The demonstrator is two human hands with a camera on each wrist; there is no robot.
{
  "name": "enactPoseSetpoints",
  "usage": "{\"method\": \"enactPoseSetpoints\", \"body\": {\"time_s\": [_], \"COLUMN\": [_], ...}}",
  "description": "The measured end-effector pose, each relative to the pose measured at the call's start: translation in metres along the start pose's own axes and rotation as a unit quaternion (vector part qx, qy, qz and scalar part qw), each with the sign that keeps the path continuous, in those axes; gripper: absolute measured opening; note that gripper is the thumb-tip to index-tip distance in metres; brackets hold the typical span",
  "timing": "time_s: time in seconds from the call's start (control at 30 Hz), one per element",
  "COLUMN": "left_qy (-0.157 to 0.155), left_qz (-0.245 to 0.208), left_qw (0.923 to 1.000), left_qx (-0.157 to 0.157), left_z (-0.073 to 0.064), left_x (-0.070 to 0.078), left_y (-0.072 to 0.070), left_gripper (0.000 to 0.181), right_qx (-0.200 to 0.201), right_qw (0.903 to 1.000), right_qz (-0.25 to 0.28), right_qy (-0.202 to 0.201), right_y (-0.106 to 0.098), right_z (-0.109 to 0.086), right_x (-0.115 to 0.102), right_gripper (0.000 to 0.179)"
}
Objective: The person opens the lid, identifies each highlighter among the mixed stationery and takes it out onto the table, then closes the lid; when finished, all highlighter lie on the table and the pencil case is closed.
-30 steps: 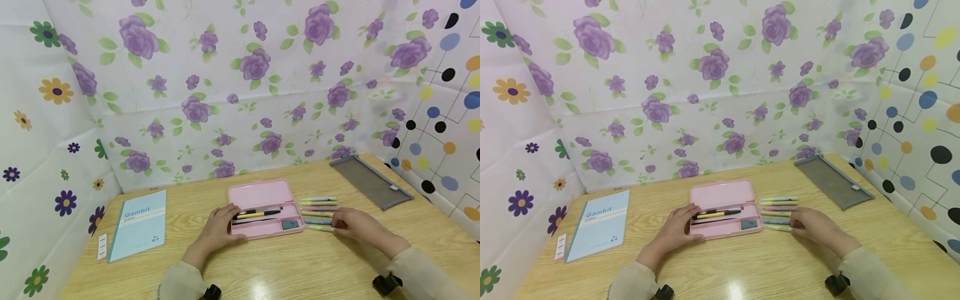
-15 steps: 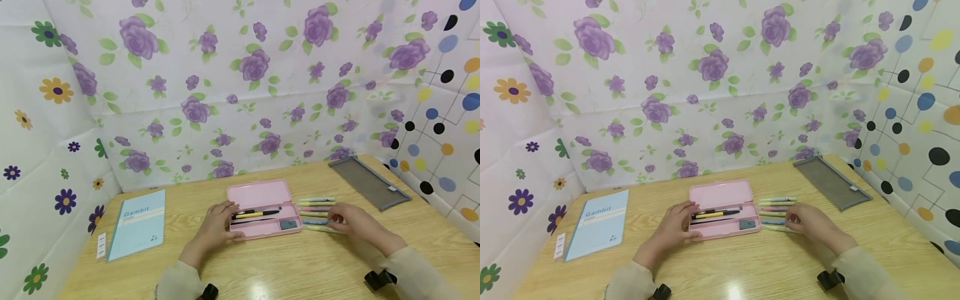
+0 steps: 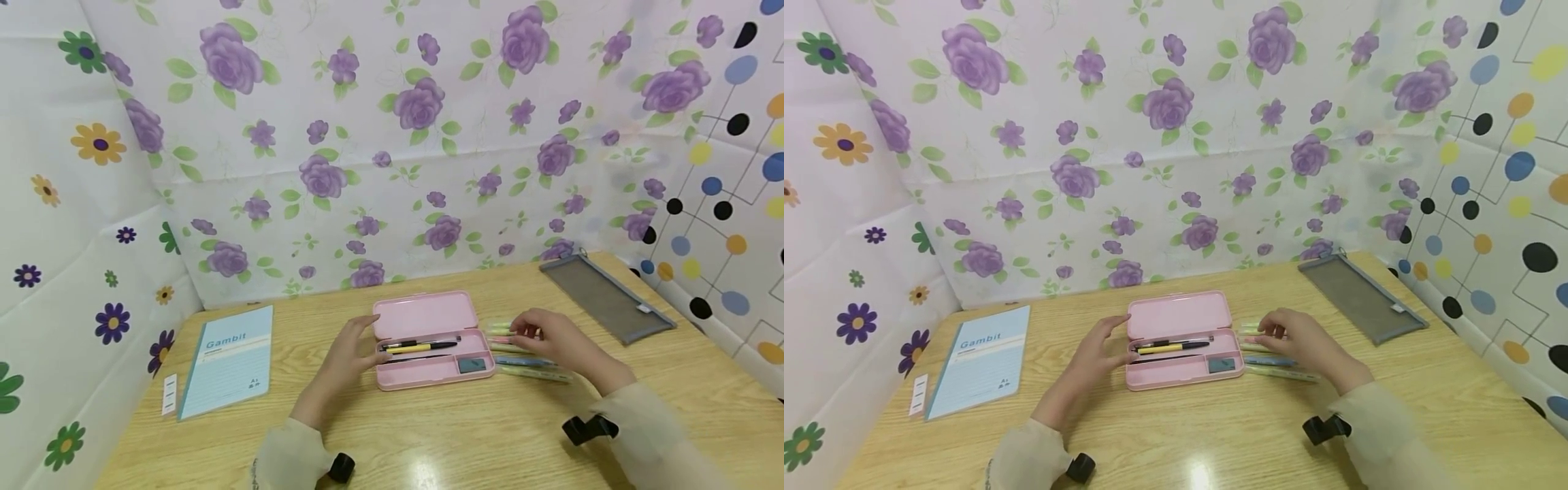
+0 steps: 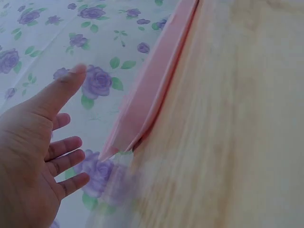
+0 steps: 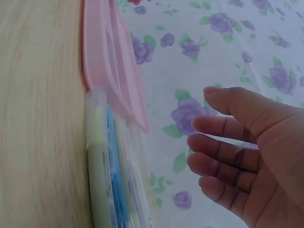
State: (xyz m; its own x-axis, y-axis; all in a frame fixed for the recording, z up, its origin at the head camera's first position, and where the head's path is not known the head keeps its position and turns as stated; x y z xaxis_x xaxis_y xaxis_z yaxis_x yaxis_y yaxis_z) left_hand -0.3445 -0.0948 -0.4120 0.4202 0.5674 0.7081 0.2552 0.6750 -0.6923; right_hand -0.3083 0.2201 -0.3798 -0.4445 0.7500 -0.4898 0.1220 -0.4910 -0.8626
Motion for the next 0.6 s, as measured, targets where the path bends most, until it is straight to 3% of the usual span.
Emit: {"method": "enactPoseSetpoints", "body": {"time_s": [0.13,0.27,0.6], "left_qy": [-0.033,-0.073,-0.105], "left_qz": [-0.084,-0.164,-0.229], "left_qw": [0.9957,0.9833,0.9664], "left_qx": [0.017,0.028,0.05], "left_z": [0.002,0.003,0.01], "left_x": [-0.009,-0.021,-0.04], "left_y": [-0.004,-0.003,-0.005], "left_gripper": [0.07,0.066,0.06], "right_qx": [-0.012,-0.023,-0.022], "right_qw": [0.9998,0.9992,0.9947], "right_qz": [0.015,0.033,0.088], "right_qy": [-0.001,0.011,0.048], "right_y": [0.004,0.007,0.023], "right_z": [0.012,0.023,0.048], "right_x": [-0.002,-0.001,0.006], "right_gripper": [0.023,0.029,0.034]}}
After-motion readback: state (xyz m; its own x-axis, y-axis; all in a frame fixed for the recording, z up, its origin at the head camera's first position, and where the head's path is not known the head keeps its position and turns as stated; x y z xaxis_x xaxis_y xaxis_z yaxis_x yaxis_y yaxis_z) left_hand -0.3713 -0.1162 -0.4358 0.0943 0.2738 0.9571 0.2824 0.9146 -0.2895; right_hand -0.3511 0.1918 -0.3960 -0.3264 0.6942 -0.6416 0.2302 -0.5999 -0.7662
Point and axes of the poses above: each hand's wrist, its own z-axis towards the middle knuckle, its own y-axis out of the palm, x = y × z, the point moved 10 cm from there along z, towards the middle knuckle, and after that the axes turned 8 degrees about -x, right-handed, at the moved point
